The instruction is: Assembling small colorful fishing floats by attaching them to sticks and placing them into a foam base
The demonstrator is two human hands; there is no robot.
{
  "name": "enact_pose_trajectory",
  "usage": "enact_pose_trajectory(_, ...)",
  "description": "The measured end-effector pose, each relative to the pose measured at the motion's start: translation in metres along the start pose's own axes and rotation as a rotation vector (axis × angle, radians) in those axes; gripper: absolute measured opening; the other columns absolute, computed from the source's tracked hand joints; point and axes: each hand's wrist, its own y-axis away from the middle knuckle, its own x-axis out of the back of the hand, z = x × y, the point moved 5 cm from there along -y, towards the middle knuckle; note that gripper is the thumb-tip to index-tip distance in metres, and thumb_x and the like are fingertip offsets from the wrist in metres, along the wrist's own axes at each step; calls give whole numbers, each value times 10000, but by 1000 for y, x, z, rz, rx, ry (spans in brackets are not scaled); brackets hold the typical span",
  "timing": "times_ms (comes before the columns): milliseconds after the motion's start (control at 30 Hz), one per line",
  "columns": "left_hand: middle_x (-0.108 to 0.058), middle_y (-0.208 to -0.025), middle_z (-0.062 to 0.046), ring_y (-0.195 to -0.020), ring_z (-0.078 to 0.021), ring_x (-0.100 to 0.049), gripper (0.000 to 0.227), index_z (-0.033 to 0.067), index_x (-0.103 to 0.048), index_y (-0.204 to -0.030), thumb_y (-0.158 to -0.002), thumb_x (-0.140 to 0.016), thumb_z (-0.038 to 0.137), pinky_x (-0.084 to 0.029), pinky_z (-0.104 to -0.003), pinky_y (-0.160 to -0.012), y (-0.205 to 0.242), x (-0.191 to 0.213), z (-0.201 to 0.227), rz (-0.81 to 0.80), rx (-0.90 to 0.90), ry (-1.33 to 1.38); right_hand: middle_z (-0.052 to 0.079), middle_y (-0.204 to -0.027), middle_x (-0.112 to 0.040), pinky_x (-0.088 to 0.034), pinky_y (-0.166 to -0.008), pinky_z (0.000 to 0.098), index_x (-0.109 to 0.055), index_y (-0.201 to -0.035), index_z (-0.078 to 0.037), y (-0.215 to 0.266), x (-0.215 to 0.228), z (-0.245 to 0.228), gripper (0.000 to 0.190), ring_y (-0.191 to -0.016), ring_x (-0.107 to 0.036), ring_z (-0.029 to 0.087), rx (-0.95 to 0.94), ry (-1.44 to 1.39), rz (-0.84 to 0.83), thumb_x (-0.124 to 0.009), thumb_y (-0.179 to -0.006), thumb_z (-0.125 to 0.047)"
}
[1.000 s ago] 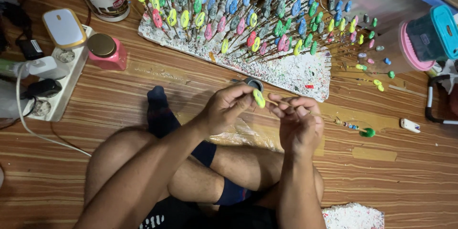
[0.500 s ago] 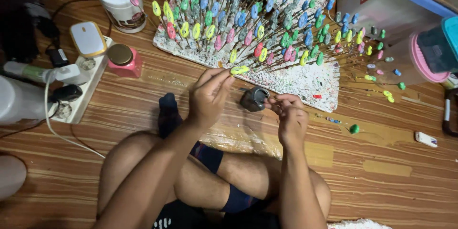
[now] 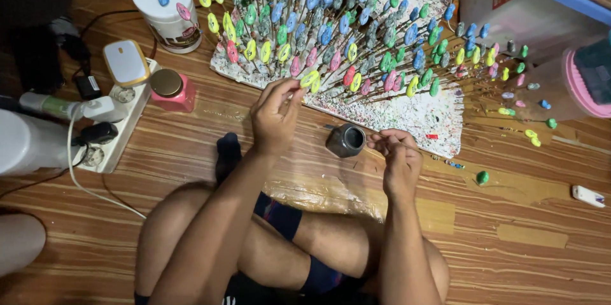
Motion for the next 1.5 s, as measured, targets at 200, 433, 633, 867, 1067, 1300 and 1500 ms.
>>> enact_pose_trajectory(200, -695, -1016, -175, -905, -356, -747, 169, -39, -707, -1080, -915, -732, -61, -645, -417, -774, 11, -9, -30, -8, 43, 12, 250, -892, -700, -652, -821, 444, -631, -1047, 104, -6, -1, 1, 215, -898, -755, 340, -21, -15, 7, -481, -1002, -43)
enact_pose_trajectory(433, -713, -984, -163, -898, -348, -757, 162, -16, -734, -1060, -903, -759, -45, -650, -389, -773, 9, -8, -34, -1, 52, -7, 257, -889, -697, -651, -813, 456, -629, -1041, 104, -7, 1, 4, 212, -896, -755, 354, -37, -2, 15, -489, -1003, -50)
enact_pose_trajectory(633, -726, -966, -160, -882, -335, -764, 142, -12, -740, -1033, -897, -759, -49, -655, -386, -755, 13, -14, -45, -8, 32, -29, 261, -892, -698, -654, -808, 454, -628, -1038, 103, -7, 1, 5, 208, -894, -754, 352, -44, 6, 15, -492, -999, -49)
enact_pose_trajectory(867, -743, -921, -109, -843, -303, -768, 134, 44, -760, -1005, -881, -792, 4, -647, -373, -710, 18, -16, -60, 2, -20, -148, 260, -889, -698, -648, -812, 454, -630, -1037, 103, -6, 5, 7, 212, -895, -752, 355, -47, 10, 14, -493, -999, -53)
enact_pose_trajectory(1067, -752, -888, -53, -826, -254, -771, 144, 104, -773, -974, -855, -816, 35, -636, -350, -698, 21, -25, -80, 28, -27, -210, 259, -883, -693, -641, -811, 462, -630, -1033, 110, -7, 10, 8, 215, -894, -749, 359, -71, 30, 46, -492, -989, -49)
enact_pose_trajectory(1300, -748, -873, -30, -819, -252, -769, 139, 136, -770, -967, -857, -808, 59, -619, -352, -700, 19, -25, -78, 23, -20, -266, 237, -909, -679, -626, -828, 455, -627, -1079, 90, -18, 31, 12, 226, -880, -727, 318, -63, 134, 91, -477, -1016, -67)
enact_pose_trajectory(1500, -747, -888, -41, -847, -258, -767, 181, 144, -768, -994, -838, -825, 70, -616, -339, -722, 11, -18, -61, -11, 25, -298, 204, -952, -732, -627, -750, 426, -612, -1060, 15, -48, 73, 74, 137, -862, -745, 290, -105, 307, 168, -548, -1053, -106)
